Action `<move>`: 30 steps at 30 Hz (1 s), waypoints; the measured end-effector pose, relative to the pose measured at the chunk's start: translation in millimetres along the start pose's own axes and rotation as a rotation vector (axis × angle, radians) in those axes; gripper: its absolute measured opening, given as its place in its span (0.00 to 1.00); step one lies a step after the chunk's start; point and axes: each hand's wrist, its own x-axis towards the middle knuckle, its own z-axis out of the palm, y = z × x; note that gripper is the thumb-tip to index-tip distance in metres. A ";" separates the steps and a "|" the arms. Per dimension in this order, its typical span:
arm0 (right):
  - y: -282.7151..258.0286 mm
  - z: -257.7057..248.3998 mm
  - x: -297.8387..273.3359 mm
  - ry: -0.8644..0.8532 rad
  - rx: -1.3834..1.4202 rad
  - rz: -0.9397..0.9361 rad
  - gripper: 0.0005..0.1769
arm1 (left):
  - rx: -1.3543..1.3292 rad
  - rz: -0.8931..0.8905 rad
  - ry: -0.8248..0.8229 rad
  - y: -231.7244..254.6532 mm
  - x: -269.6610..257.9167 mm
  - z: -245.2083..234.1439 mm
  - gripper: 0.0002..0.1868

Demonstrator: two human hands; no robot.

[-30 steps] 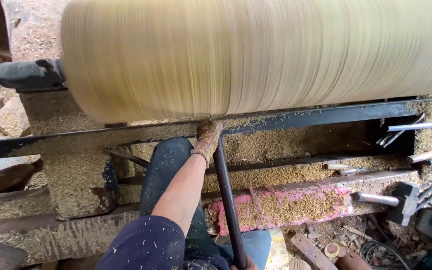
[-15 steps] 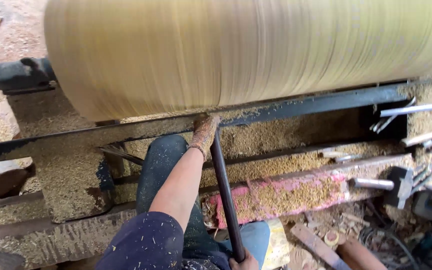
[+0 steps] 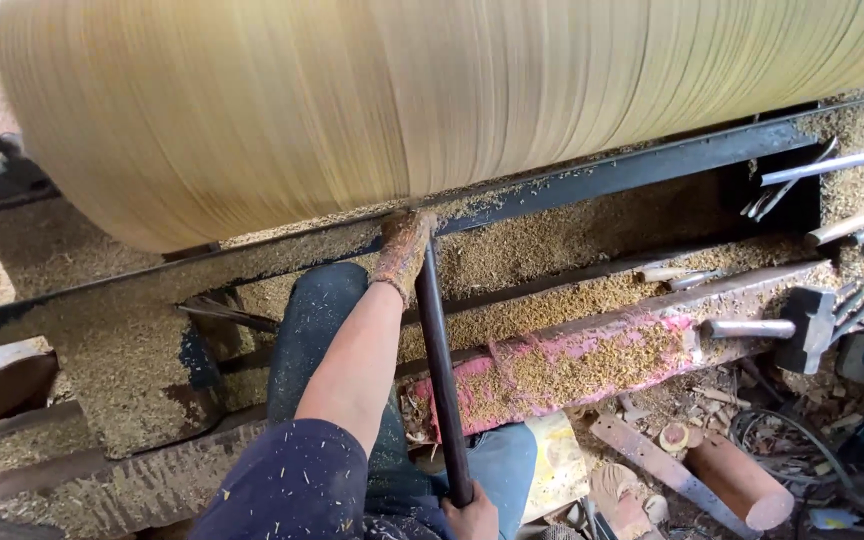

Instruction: Using a woodturning chisel on a lathe to shape and smooth a large wooden cylinder.

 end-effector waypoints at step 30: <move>-4.3 -109.5 49.4 0.050 -0.072 -0.181 0.24 | 0.112 0.060 0.059 -1.0 8.2 14.6 0.10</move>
